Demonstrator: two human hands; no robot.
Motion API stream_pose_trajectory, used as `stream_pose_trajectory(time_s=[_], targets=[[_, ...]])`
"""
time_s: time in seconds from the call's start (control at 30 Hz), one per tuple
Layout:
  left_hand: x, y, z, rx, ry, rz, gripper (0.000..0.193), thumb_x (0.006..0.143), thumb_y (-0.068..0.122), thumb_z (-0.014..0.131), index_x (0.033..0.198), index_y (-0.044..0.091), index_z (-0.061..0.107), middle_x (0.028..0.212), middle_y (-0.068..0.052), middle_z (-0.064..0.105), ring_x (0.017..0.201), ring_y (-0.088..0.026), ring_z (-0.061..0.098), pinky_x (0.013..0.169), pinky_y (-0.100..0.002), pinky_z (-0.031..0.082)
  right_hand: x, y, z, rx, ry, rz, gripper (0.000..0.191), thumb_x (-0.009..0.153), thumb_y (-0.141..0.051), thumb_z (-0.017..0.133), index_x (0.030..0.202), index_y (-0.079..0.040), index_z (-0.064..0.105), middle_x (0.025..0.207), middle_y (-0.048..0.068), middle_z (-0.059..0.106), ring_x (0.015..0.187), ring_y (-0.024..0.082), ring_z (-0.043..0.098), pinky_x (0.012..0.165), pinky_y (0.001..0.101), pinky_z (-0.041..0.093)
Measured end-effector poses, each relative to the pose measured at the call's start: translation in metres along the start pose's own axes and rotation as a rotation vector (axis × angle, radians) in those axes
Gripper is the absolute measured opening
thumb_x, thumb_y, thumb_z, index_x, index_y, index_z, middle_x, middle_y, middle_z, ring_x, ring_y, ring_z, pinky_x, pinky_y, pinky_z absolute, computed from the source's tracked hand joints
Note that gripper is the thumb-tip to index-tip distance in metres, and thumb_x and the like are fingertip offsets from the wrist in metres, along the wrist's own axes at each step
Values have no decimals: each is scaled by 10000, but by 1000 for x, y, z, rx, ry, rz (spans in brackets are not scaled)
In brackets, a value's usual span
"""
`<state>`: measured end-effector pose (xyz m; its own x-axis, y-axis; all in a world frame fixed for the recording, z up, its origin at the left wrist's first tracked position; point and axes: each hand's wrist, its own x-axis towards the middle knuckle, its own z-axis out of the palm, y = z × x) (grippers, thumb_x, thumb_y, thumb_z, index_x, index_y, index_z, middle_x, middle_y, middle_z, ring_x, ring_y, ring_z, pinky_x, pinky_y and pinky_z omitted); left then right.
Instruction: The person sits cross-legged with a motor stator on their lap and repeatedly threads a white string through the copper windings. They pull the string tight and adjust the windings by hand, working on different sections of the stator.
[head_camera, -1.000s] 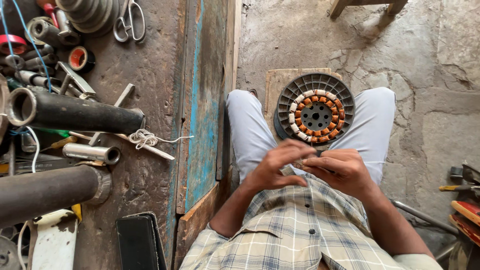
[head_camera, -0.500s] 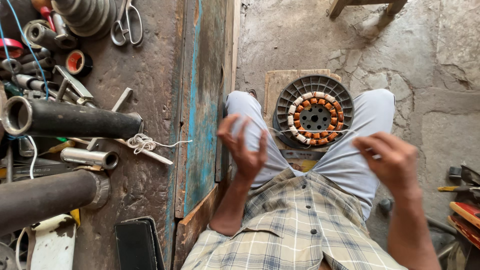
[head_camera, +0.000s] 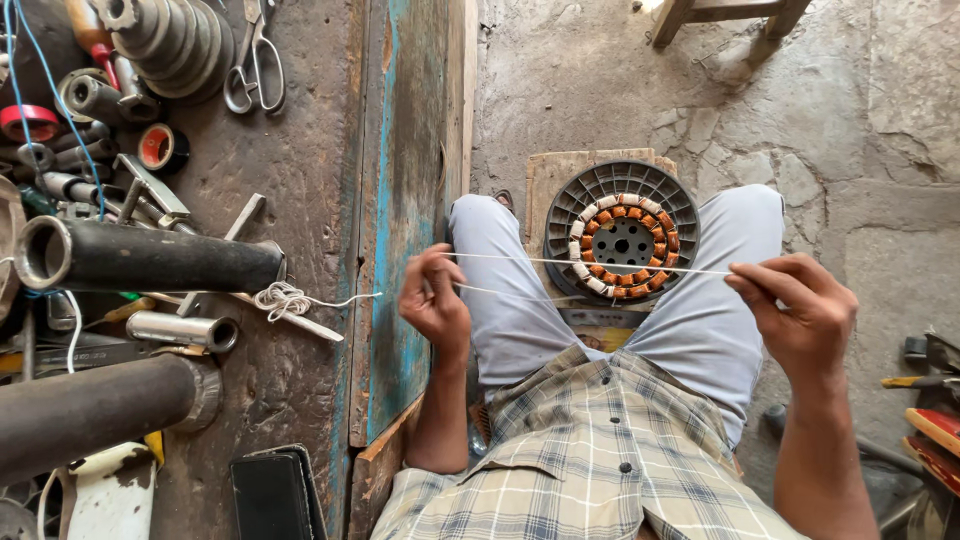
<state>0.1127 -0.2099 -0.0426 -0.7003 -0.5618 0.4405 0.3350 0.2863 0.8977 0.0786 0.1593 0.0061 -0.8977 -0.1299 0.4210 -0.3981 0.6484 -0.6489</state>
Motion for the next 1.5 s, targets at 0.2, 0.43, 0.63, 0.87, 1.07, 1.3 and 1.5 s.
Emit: stream_pose_trajectory(time_s=[0.2, 0.43, 0.63, 0.87, 1.07, 1.3, 1.5], targets=[[-13, 46, 57, 0, -442, 414, 410, 961, 398, 733, 1265, 131, 664, 1263, -172, 637, 1306, -260, 582, 1195, -489, 461, 2, -32, 29, 199, -181, -417, 159, 846, -142, 808, 980, -70, 762, 853, 73, 713, 717, 169, 698, 596, 288, 556], [-29, 19, 48, -219, -895, 301, 109, 993, 26, 663, 1051, 97, 723, 903, -65, 780, 732, -123, 699, 1151, -478, 523, 12, -41, 17, 112, -121, -400, 182, 821, -128, 840, 974, -56, 772, 802, 57, 689, 661, 159, 665, 568, 305, 520], [7, 13, 20, 297, 114, -63, 146, 1052, 125, 600, 1098, 49, 716, 1021, -103, 648, 955, -218, 649, 877, -376, 527, 19, -10, 1, -161, 30, -105, 129, 894, -99, 844, 976, -35, 769, 854, 82, 700, 672, 167, 658, 567, 307, 522], [-20, 41, 74, 60, -848, 513, 569, 815, 400, 786, 1200, -10, 701, 1062, -116, 725, 1131, -315, 678, 1195, -554, 332, 20, -49, 49, 158, -211, -436, 174, 812, -168, 822, 913, -53, 740, 812, 49, 694, 664, 173, 681, 554, 323, 549], [0, 18, 36, -253, -684, 184, 146, 1047, 132, 661, 969, 24, 720, 701, -48, 715, 671, -161, 732, 947, -423, 609, 20, -30, 19, 172, -228, -262, 163, 817, -107, 817, 960, -48, 763, 833, 55, 691, 692, 163, 681, 592, 303, 548], [-6, 3, 14, -515, -483, -284, 251, 1023, 172, 609, 905, -36, 689, 746, -148, 692, 517, -136, 586, 596, -330, 523, -2, 3, 0, 177, -86, -41, 186, 836, -71, 815, 1016, -65, 766, 881, 44, 712, 773, 133, 695, 655, 281, 557], [-6, 1, 10, -937, -609, -200, 267, 1058, 239, 670, 983, -5, 746, 622, -15, 665, 593, -182, 644, 770, -389, 587, -11, 16, 5, -62, 2, -26, 183, 844, -93, 824, 1023, -110, 789, 977, 85, 682, 885, 193, 671, 723, 277, 580]])
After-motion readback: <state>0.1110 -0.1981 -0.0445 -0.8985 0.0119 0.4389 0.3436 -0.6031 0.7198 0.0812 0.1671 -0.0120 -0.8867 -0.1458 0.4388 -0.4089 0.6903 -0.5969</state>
